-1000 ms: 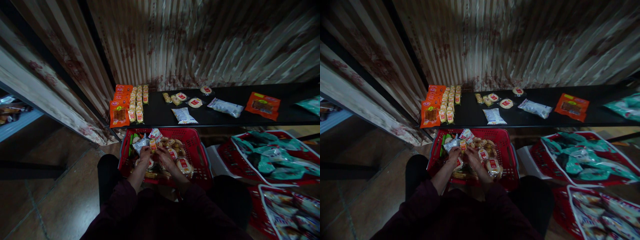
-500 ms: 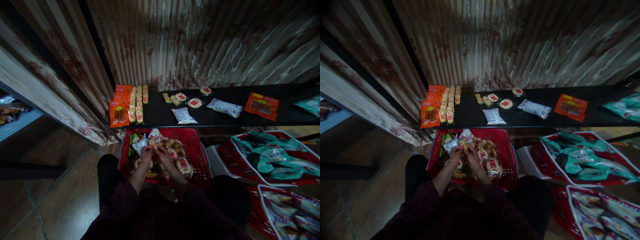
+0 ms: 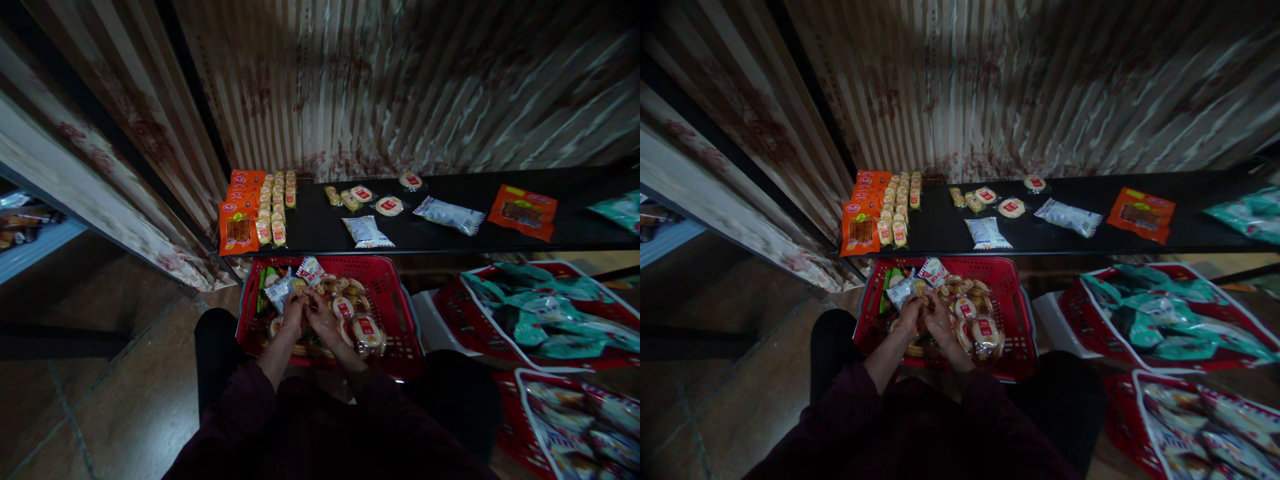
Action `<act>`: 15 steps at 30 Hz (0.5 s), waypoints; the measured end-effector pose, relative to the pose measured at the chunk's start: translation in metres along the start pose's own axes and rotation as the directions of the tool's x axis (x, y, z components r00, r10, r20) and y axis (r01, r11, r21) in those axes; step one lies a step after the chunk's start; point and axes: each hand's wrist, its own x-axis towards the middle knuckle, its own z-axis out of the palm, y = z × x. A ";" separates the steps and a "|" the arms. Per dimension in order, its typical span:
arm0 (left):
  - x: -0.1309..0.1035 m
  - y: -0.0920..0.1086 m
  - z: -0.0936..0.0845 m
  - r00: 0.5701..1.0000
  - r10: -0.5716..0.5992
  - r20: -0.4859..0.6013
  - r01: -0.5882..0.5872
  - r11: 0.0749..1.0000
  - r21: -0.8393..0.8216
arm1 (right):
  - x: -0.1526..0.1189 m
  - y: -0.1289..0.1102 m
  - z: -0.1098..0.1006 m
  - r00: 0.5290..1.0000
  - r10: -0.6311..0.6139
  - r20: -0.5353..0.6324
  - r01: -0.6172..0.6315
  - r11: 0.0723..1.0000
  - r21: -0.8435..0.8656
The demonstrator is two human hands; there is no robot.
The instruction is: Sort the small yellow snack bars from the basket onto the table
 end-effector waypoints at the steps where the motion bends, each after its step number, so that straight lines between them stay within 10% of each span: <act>1: -0.001 0.001 0.000 1.000 -0.003 0.002 0.003 1.000 -0.008 | 0.000 -0.001 0.000 1.000 0.005 -0.001 -0.005 1.000 -0.014; 15: -0.003 0.002 -0.005 0.999 -0.041 -0.003 0.041 0.999 -0.034 | -0.001 0.005 0.002 1.000 0.002 -0.026 -0.005 0.989 -0.146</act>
